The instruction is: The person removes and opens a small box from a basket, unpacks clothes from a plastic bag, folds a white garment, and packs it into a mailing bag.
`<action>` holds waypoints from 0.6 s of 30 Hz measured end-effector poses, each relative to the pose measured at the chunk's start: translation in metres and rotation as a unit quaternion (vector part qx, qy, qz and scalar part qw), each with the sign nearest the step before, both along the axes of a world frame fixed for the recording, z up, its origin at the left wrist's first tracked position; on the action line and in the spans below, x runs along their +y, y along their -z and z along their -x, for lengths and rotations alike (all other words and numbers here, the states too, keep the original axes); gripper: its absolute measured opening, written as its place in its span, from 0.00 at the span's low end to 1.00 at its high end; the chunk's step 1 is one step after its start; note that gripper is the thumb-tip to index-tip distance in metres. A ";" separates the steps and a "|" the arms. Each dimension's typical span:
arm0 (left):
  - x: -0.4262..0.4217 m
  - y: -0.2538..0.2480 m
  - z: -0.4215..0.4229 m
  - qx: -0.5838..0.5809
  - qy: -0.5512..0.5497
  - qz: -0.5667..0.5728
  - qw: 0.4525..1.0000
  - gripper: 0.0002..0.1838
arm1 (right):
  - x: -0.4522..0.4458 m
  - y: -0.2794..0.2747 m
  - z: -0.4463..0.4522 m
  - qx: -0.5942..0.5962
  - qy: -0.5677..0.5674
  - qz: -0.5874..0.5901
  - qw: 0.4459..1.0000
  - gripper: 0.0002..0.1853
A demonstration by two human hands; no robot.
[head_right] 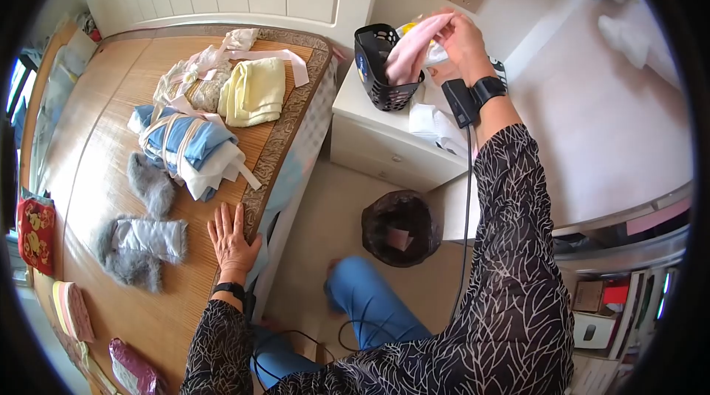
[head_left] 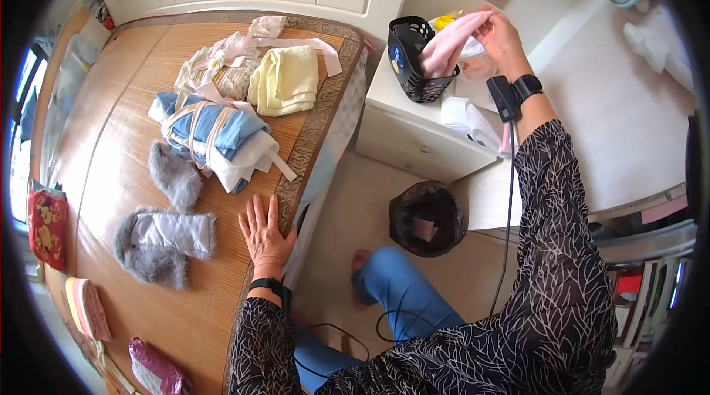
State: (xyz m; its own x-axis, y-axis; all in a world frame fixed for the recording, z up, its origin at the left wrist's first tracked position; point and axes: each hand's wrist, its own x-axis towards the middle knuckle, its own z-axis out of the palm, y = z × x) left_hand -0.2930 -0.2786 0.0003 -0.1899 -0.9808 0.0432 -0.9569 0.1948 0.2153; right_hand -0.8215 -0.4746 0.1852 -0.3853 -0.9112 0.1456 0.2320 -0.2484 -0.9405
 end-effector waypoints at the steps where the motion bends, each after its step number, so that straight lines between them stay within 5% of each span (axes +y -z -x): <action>1: 0.000 0.001 0.000 -0.003 -0.003 0.000 1.000 0.43 | 0.000 -0.011 -0.003 -0.020 0.017 0.033 0.999 0.13; 10: 0.001 -0.001 0.000 -0.005 -0.002 -0.003 1.000 0.43 | 0.009 -0.068 -0.024 -0.094 0.087 0.151 0.980 0.16; 13: 0.001 0.000 -0.001 -0.004 0.001 0.002 1.000 0.43 | 0.016 -0.079 -0.024 0.218 0.128 -0.022 0.967 0.15; 16: 0.001 0.004 -0.003 -0.001 0.005 0.011 1.000 0.43 | 0.004 -0.100 0.017 0.224 0.195 0.014 0.955 0.11; 18: 0.001 0.003 -0.003 -0.001 0.002 0.002 1.000 0.43 | 0.028 -0.134 -0.046 0.097 0.235 0.138 0.957 0.12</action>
State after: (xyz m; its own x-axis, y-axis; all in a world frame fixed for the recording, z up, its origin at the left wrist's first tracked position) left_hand -0.2902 -0.2778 -0.0028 -0.1941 -0.9799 0.0472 -0.9565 0.1997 0.2127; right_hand -0.7755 -0.4462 0.3194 -0.6846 -0.5603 0.4662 -0.1397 -0.5269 -0.8384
